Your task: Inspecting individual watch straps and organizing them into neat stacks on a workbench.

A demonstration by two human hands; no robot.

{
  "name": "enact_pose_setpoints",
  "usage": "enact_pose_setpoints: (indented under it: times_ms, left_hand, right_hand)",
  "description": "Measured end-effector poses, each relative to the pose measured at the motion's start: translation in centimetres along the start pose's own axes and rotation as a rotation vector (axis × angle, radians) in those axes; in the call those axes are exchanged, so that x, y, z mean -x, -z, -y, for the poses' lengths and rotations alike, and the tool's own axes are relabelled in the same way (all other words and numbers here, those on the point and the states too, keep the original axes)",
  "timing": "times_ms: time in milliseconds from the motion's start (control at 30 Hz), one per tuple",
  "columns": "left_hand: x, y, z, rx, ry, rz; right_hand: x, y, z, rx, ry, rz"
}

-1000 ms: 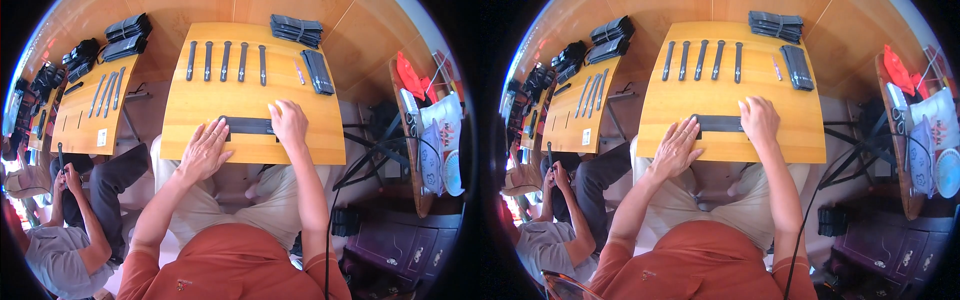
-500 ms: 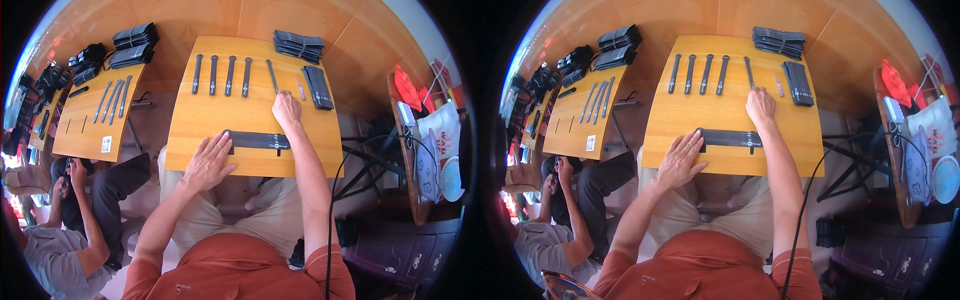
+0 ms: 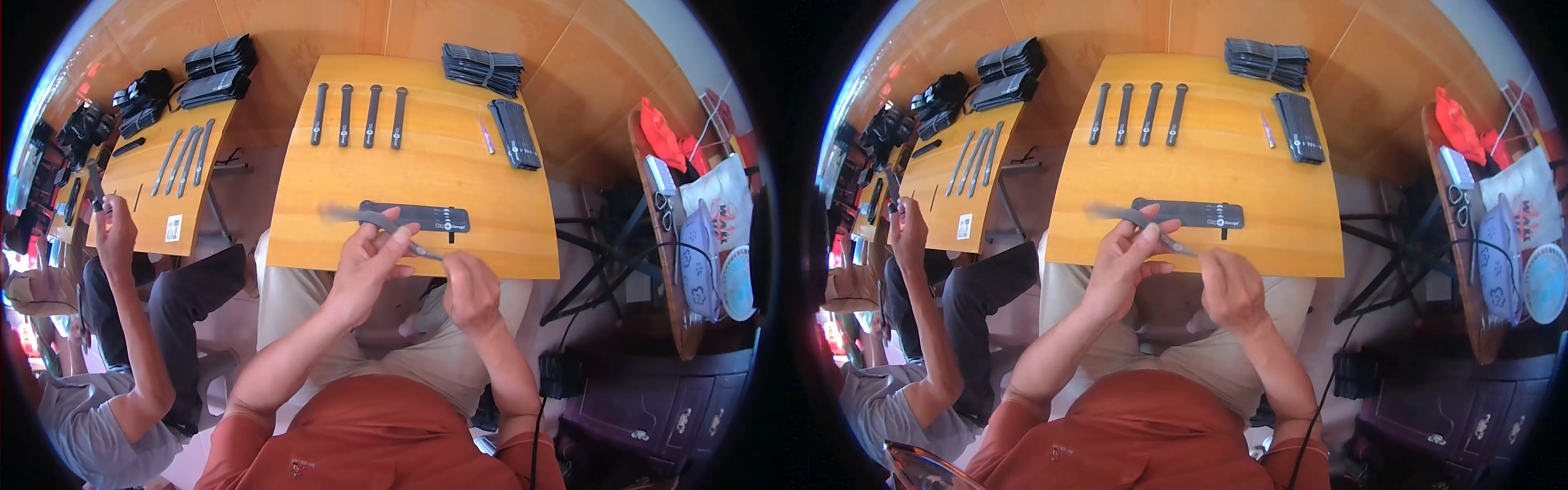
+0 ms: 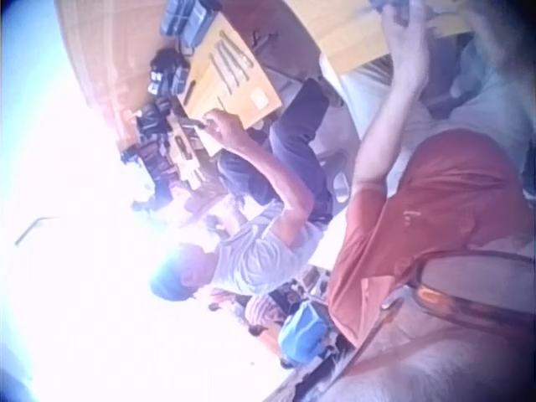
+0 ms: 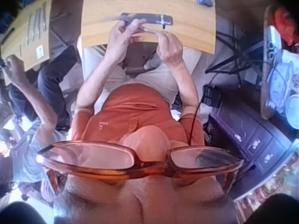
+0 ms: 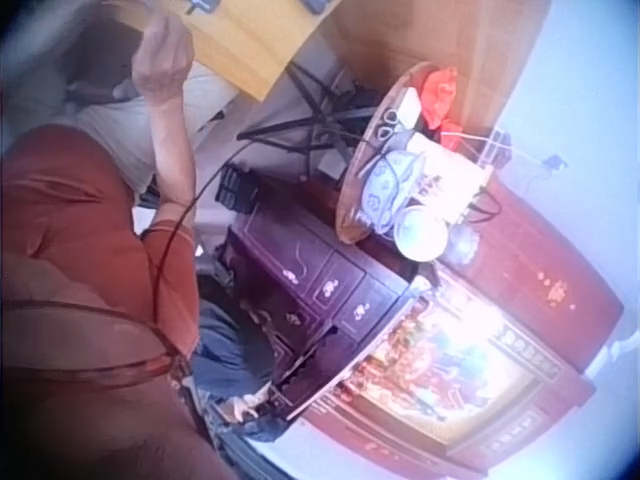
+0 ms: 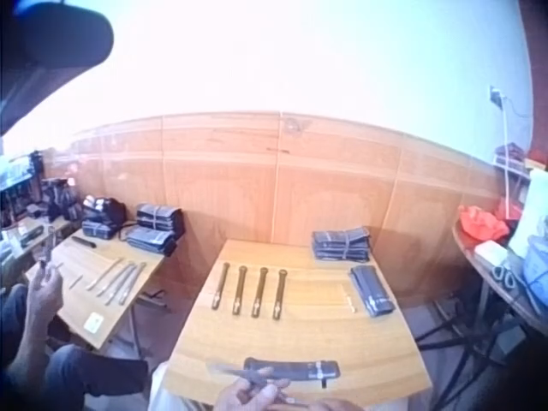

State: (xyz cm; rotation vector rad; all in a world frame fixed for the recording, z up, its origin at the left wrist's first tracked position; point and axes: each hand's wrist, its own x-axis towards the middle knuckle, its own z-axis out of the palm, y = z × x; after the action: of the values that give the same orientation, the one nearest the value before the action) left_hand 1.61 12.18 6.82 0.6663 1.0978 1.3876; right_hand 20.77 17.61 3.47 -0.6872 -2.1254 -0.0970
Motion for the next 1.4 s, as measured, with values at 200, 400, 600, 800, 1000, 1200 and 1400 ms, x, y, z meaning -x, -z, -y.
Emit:
enact_pose_setpoints:
  times_ms: [200,400,600,800,1000,1200,1400]
  left_hand:
    - [0.7,0.7,1.6,0.206,-0.011,0.008]
    - [1.4,1.5,2.6,0.241,-0.170,-0.159]
    - [0.1,5.7,2.5,0.058,-0.246,-0.304]
    - [-1.4,7.0,2.9,-0.187,-0.160,-0.267]
    - [-3.3,8.1,2.6,-0.430,-0.035,-0.134]
    - [-5.2,8.6,2.3,-0.523,0.049,-0.064]
    - [-6.4,8.0,2.2,-0.557,0.087,-0.193]
  right_hand:
    - [2.1,0.2,2.3,-0.702,-0.607,0.098]
    - [2.7,-0.6,1.5,-0.975,-0.929,0.057]
    - [2.9,-0.1,-1.5,-0.788,-0.877,0.161]
    - [2.4,-0.9,-3.3,-0.758,-0.959,0.149]
    - [3.0,-2.4,-5.8,-0.617,-0.921,0.109]
    - [2.7,-3.2,-7.3,-0.493,-0.861,0.148]
    - [2.9,-3.1,-8.9,-0.501,-0.877,0.221]
